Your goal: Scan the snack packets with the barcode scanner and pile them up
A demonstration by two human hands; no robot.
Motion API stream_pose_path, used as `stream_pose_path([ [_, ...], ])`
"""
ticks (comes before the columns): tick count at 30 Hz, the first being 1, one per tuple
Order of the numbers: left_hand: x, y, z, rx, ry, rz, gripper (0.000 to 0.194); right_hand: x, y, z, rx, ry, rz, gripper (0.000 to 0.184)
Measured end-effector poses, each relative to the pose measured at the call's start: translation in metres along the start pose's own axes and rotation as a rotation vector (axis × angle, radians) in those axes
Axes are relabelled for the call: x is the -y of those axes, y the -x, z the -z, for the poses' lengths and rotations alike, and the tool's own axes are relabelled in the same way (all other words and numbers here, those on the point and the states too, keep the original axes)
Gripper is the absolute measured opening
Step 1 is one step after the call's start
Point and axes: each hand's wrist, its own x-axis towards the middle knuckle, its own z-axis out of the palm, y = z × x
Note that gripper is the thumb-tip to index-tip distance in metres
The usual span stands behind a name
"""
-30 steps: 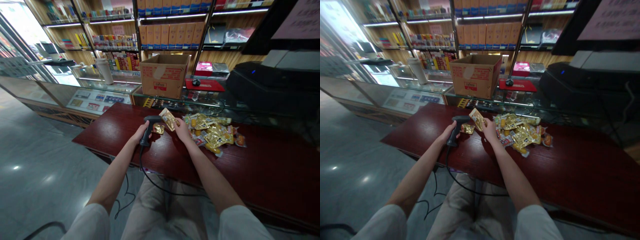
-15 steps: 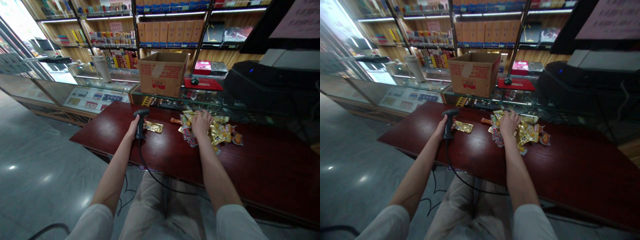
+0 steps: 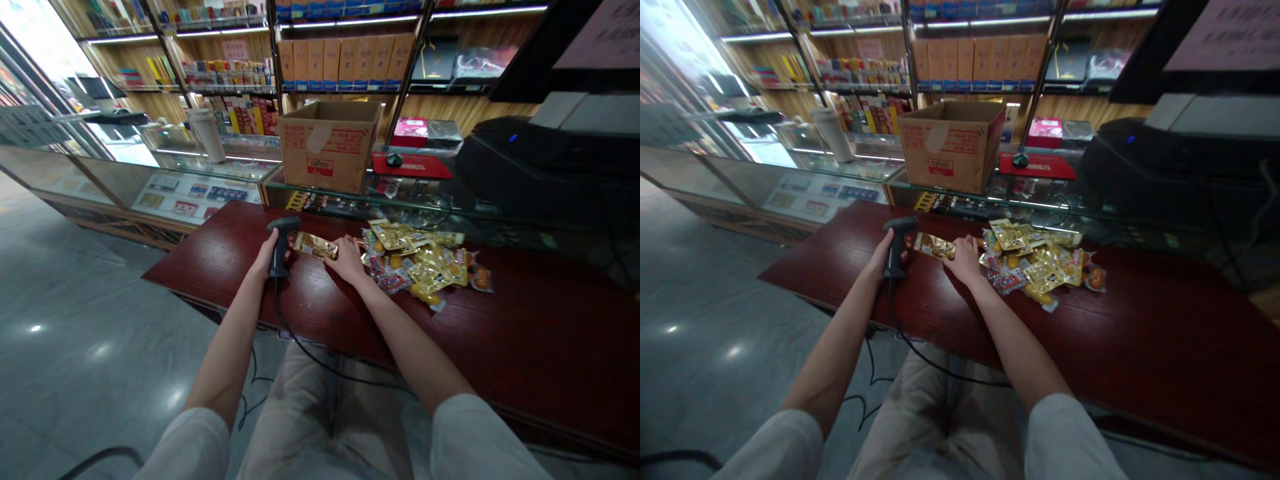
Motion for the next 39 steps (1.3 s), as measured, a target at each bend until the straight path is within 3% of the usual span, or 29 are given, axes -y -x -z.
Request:
stream_pose_path([
  [3, 0.002, 0.004, -0.005, 0.038, -0.007, 0.006, 0.055, -0.009, -0.005, 0.009, -0.083, -0.295, -0.142, 0.016],
  [7, 0.009, 0.009, -0.008, 0.149, -0.078, -0.016, 0.059, -0.014, -0.006, 0.021, -0.14, -0.711, -0.346, 0.023],
  [10, 0.017, 0.007, -0.007, 0.249, -0.154, -0.028, 0.064, -0.013, -0.004, 0.028, -0.158, -0.896, -0.367, 0.029],
  [14, 0.024, 0.001, -0.004, 0.277, -0.218, -0.069, 0.07, -0.008, -0.003, 0.032, -0.126, -0.944, -0.371, 0.032],
  [22, 0.03, -0.002, -0.003, 0.318, -0.257, -0.074, 0.07, 0.004, 0.0, 0.03, -0.157, -0.768, -0.302, 0.02],
  [26, 0.031, -0.003, -0.003, 0.276, -0.244, -0.025, 0.071, 0.003, 0.001, 0.048, -0.164, -0.576, -0.238, 0.021],
  [30, 0.027, -0.003, -0.003, 0.228, -0.207, -0.018, 0.065, -0.02, -0.002, 0.087, -0.389, -0.073, -0.226, 0.038],
  [33, 0.023, -0.002, -0.004, 0.176, -0.171, -0.012, 0.062, -0.046, 0.0, 0.111, -0.46, 0.22, -0.371, 0.037],
  [36, 0.021, -0.001, -0.005, 0.144, -0.141, 0.002, 0.057, -0.067, 0.006, 0.118, -0.462, 0.366, -0.507, 0.029],
  [39, 0.02, 0.0, -0.006, 0.114, -0.126, 0.015, 0.053, -0.075, 0.009, 0.116, -0.458, 0.388, -0.454, 0.03],
])
